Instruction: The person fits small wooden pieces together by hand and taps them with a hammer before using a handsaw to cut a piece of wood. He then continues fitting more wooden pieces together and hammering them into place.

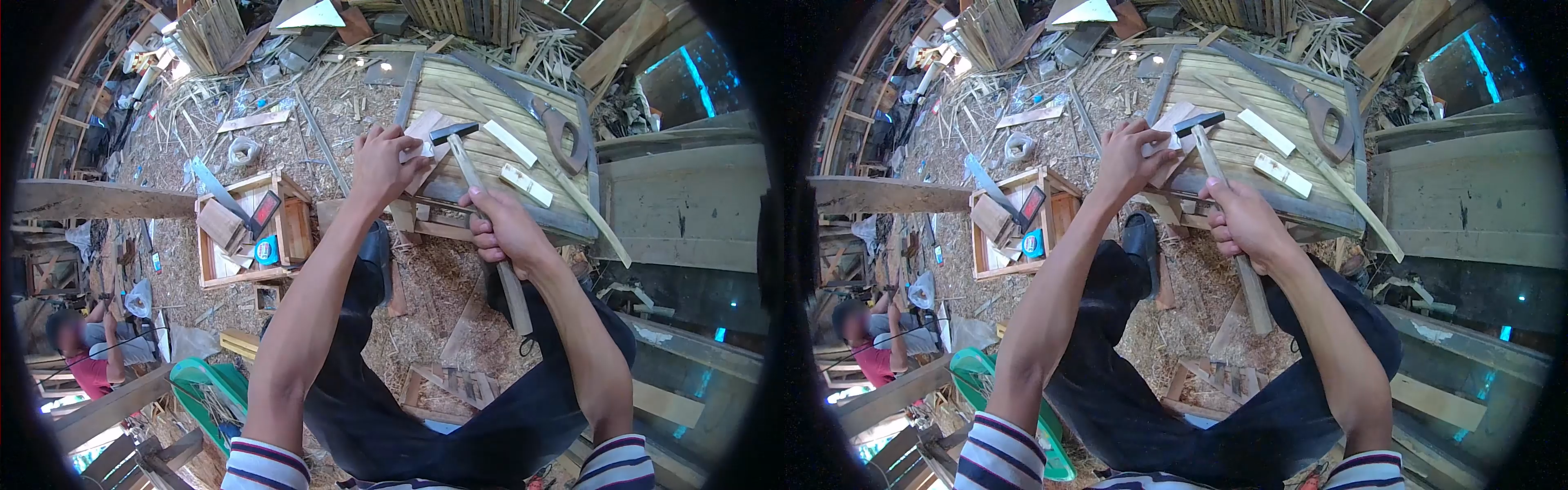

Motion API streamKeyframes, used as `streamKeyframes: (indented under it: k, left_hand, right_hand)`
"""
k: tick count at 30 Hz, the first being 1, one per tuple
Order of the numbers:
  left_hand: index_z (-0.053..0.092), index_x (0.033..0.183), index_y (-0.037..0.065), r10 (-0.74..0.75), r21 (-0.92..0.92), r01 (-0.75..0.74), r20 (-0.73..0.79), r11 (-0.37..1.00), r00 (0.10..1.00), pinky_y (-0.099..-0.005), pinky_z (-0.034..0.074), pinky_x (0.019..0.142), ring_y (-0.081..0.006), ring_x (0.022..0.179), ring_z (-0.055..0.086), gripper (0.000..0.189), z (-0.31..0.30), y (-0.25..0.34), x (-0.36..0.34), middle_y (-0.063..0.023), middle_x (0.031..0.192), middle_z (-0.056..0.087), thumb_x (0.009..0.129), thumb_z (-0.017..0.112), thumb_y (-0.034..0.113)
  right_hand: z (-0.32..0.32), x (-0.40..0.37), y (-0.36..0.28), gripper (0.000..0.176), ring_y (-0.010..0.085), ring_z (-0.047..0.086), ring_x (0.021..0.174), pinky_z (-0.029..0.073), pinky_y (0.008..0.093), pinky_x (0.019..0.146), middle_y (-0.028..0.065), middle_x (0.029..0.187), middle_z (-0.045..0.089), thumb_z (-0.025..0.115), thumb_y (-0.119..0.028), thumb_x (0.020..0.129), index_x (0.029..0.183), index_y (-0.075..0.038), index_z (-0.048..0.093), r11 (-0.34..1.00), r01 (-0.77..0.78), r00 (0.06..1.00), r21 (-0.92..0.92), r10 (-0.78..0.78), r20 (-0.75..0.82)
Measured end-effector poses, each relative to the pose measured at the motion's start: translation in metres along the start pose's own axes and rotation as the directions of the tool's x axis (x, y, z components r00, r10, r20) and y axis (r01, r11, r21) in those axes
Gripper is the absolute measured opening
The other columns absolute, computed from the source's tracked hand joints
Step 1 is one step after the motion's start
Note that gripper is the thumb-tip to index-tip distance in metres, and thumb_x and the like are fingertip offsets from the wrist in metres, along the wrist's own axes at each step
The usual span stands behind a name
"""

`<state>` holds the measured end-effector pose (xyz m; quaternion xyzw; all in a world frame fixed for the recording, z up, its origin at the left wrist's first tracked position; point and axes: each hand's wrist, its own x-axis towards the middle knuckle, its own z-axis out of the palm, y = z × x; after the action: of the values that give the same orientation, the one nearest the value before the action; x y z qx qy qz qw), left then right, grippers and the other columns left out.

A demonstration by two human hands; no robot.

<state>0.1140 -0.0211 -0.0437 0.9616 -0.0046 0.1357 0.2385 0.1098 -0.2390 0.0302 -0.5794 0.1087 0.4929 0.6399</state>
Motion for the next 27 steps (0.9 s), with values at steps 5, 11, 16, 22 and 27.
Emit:
streamKeyframes:
  k: [5, 11, 16, 22, 27]
  left_hand:
    - [0.075, 0.094, 0.012, 0.002, -0.009, -0.002, -0.011, 1.0, 1.0, -0.0396, 0.035, 0.085, -0.0232, 0.098, 0.053, 0.03, 0.001, 0.0, 0.0, -0.0027, 0.093, 0.063, 0.071, 0.076, 0.031]
    - [0.074, 0.098, 0.011, -0.01, -0.003, 0.01, 0.019, 1.0, 1.0, -0.0383, 0.035, 0.087, -0.0257, 0.1, 0.055, 0.034, 0.0, 0.001, -0.001, -0.0042, 0.097, 0.064, 0.074, 0.074, 0.034]
    - [0.074, 0.094, 0.013, 0.041, 0.044, -0.038, -0.052, 0.998, 0.998, -0.039, 0.036, 0.085, -0.0229, 0.098, 0.053, 0.026, 0.002, 0.002, -0.003, -0.0015, 0.097, 0.063, 0.073, 0.074, 0.03]
    - [0.073, 0.098, 0.011, 0.016, 0.044, -0.015, -0.016, 0.999, 1.0, -0.0387, 0.036, 0.088, -0.026, 0.102, 0.054, 0.031, 0.003, 0.002, -0.004, -0.0042, 0.097, 0.062, 0.076, 0.072, 0.033]
    - [0.073, 0.096, 0.012, 0.028, 0.039, -0.027, -0.032, 0.999, 0.999, -0.0386, 0.036, 0.085, -0.0247, 0.099, 0.054, 0.029, 0.004, 0.003, -0.002, -0.0033, 0.098, 0.062, 0.075, 0.073, 0.03]
  right_hand:
    - [-0.001, 0.011, 0.01, 0.03, 0.0198, 0.053, 0.049, 0.042, 0.035, 0.042, 0.0075, 0.064, 0.053, 0.046, -0.032, 0.099, 0.095, -0.002, 0.049, 0.879, 0.136, 0.957, -0.457, -0.236, -0.17]
    - [0.009, 0.007, 0.016, 0.032, 0.0548, 0.056, 0.076, 0.045, 0.0564, 0.065, 0.035, 0.073, 0.058, 0.046, -0.025, 0.098, 0.096, 0.006, 0.05, 0.453, 0.254, 0.72, -0.854, -0.678, -0.146]
    - [0.008, 0.013, 0.027, 0.031, 0.0526, 0.058, 0.072, 0.046, 0.0563, 0.064, 0.034, 0.07, 0.058, 0.046, -0.024, 0.098, 0.095, 0.007, 0.049, 0.384, 0.173, 0.743, -0.907, -0.655, -0.136]
    - [0.014, 0.012, 0.027, 0.028, 0.0528, 0.058, 0.068, 0.045, 0.0572, 0.06, 0.0341, 0.066, 0.056, 0.046, -0.022, 0.098, 0.093, 0.006, 0.045, 0.388, 0.226, 0.709, -0.894, -0.695, -0.123]
    - [0.009, 0.015, 0.029, 0.027, 0.0523, 0.058, 0.066, 0.045, 0.0575, 0.058, 0.0329, 0.063, 0.056, 0.046, -0.021, 0.098, 0.091, 0.004, 0.044, 0.346, 0.22, 0.713, -0.912, -0.695, -0.092]
